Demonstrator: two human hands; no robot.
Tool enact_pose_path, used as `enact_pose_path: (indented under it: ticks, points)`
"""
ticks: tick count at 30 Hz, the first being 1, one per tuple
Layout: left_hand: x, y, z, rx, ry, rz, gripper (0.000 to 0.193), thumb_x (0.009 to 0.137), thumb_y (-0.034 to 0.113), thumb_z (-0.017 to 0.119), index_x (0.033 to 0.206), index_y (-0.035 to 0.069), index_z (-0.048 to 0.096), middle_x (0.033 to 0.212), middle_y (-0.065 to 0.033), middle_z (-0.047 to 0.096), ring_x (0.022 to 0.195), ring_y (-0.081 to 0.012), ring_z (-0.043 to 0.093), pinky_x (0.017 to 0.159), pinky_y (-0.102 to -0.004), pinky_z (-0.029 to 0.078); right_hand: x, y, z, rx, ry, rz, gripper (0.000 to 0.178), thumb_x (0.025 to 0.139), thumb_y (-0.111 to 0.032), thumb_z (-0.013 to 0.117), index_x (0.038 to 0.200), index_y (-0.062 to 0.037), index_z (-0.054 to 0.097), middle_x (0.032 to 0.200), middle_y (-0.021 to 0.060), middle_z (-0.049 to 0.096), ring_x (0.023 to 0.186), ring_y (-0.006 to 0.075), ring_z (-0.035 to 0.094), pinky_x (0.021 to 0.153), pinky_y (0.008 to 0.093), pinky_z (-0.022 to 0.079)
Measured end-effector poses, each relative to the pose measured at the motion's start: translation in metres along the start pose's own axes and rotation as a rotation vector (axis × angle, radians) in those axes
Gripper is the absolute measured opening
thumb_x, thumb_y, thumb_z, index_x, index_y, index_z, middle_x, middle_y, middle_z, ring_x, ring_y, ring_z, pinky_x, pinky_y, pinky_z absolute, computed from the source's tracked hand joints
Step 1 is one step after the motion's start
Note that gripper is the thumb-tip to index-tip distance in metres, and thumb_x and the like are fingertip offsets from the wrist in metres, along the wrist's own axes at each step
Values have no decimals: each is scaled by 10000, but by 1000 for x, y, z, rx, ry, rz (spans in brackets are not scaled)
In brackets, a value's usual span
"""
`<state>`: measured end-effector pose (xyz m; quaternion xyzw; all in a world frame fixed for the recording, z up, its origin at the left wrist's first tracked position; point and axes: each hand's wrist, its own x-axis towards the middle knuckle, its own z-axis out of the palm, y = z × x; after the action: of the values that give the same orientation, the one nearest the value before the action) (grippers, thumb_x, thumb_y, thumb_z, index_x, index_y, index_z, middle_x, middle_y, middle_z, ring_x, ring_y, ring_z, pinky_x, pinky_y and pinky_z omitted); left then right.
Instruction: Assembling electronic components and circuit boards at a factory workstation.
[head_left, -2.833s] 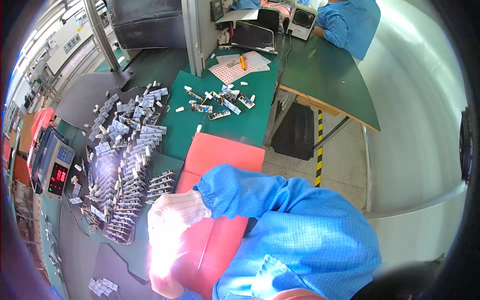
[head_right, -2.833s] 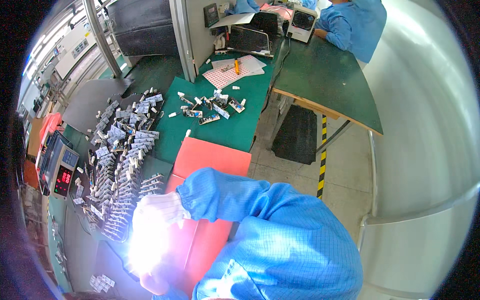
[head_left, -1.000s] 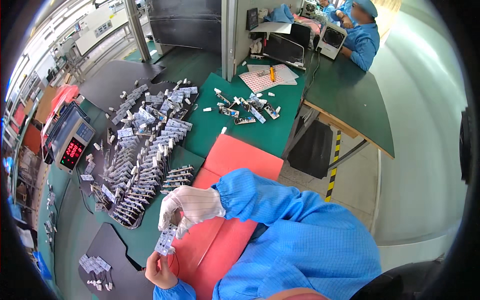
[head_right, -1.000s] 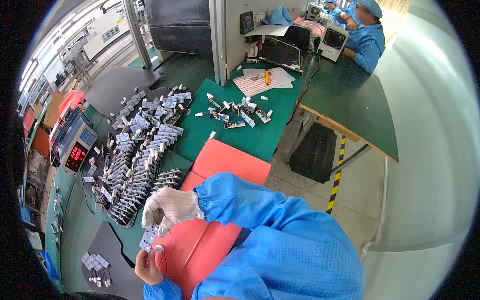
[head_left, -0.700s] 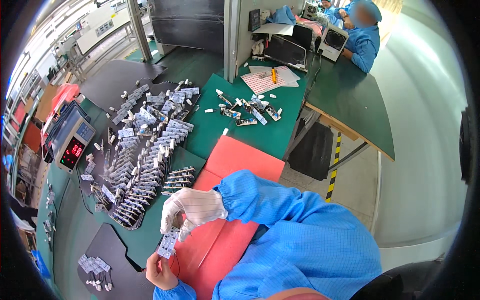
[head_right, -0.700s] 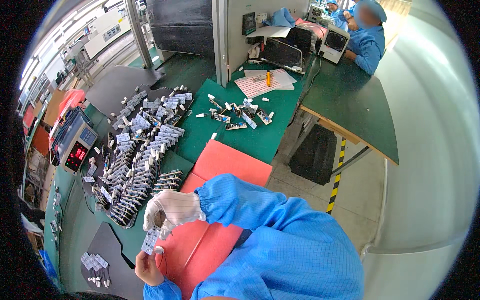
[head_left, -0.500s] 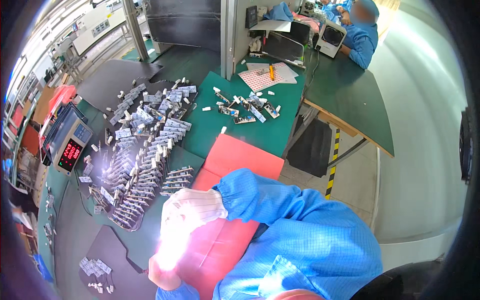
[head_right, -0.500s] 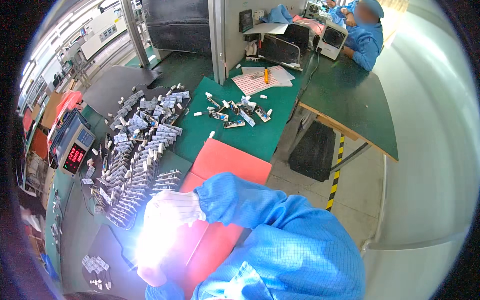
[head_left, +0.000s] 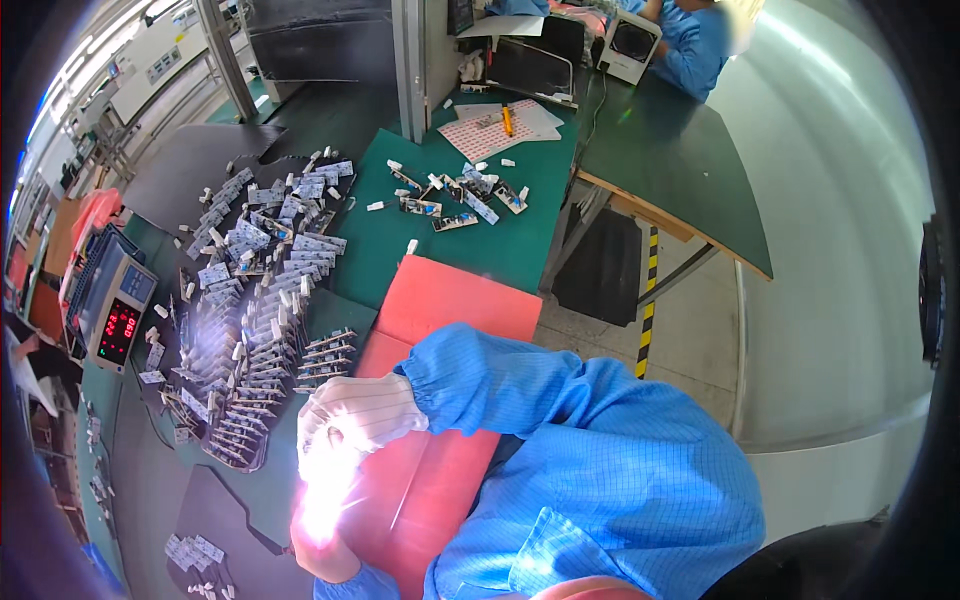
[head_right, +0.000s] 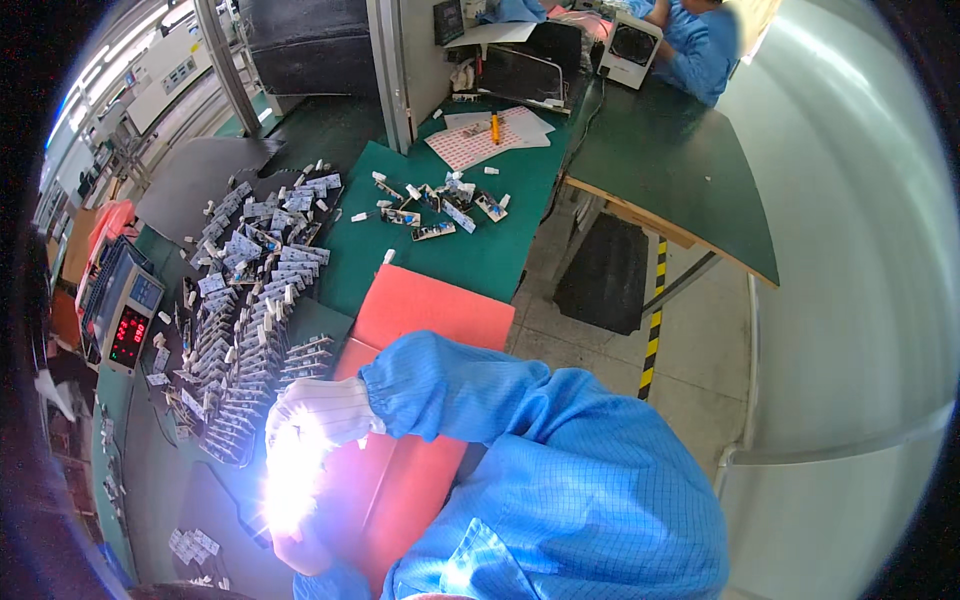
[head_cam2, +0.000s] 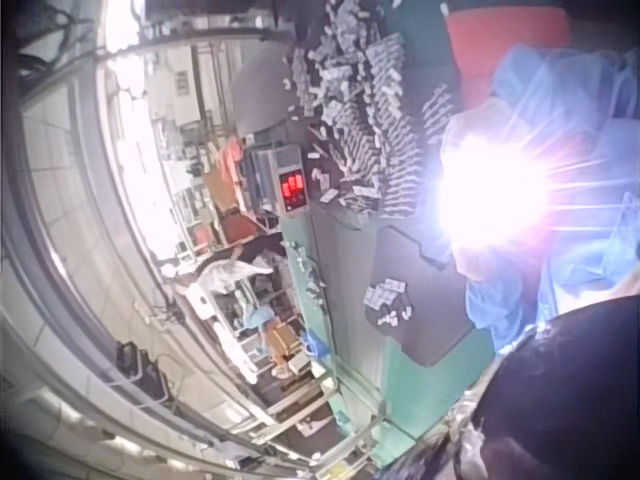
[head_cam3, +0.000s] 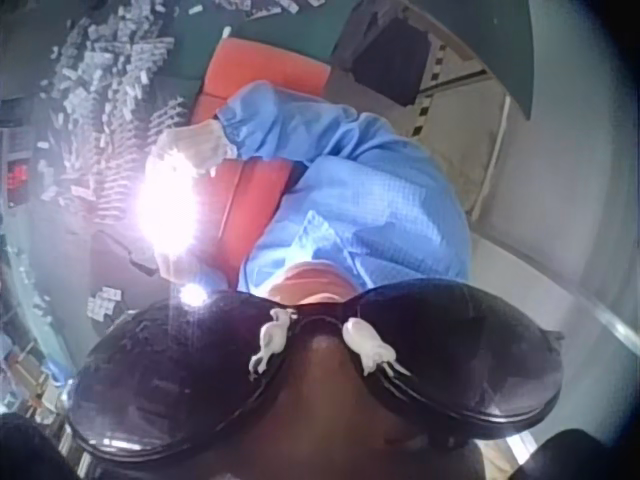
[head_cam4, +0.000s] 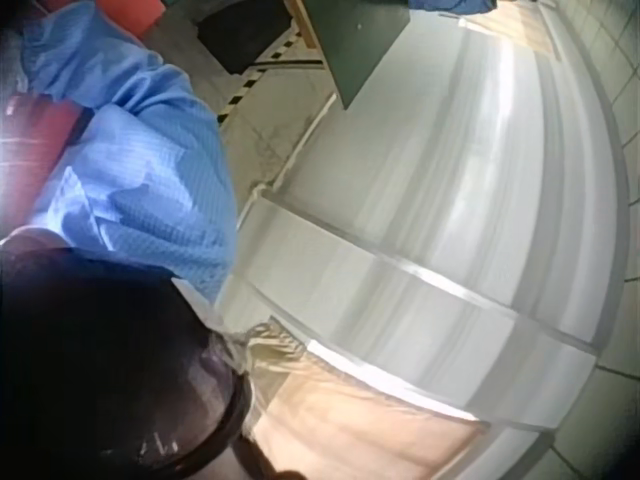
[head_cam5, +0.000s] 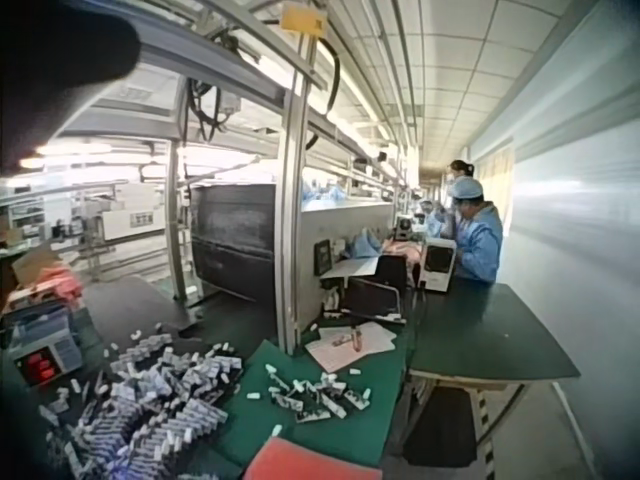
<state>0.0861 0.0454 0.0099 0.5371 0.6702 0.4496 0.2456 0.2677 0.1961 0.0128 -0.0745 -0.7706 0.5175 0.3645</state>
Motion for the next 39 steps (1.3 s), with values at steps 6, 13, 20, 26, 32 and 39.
enact_pose_path:
  ticks: [6,13,20,26,32,39]
  points:
    - [1,-15,-3,36,-17,1,209,713,-63,510,895,-43,609,846,-111,620,766,-208,585,702,-318,466,-3,-3,-2,31,7,7,234,654,-64,675,882,-17,661,888,104,661,805,211,644,720,311,518]
    - [1,-41,-16,87,-102,79,212,706,-53,506,896,-44,599,846,-121,611,757,-227,579,694,-336,461,-2,10,4,260,0,34,193,696,-105,659,874,-31,648,873,100,655,777,220,632,675,333,511]
    - [2,-37,-5,2,43,207,219,717,-55,521,919,-56,607,880,-137,620,783,-228,585,705,-349,470,-1,19,13,-336,-79,-179,262,683,-222,668,893,-65,652,834,91,643,751,271,605,647,379,500]
    - [-1,-70,-10,-9,69,259,230,758,7,561,974,-63,598,904,-125,632,792,-217,601,707,-338,484,0,23,13,-326,-77,-272,248,686,-235,678,859,-58,656,820,90,652,731,268,614,617,371,500]
    - [-2,-77,-12,-28,88,327,271,798,70,600,1029,-71,588,927,-112,643,801,-206,617,708,-326,498,2,33,23,-105,-2,-221,258,685,-227,720,872,-55,672,820,97,660,694,237,628,601,345,505]
    - [1,-64,-16,-83,52,161,125,835,-48,533,939,-70,599,845,-70,625,752,-121,568,671,-234,446,1,1,11,-7,0,54,323,640,-76,770,949,-76,673,848,69,644,715,178,626,617,297,528]
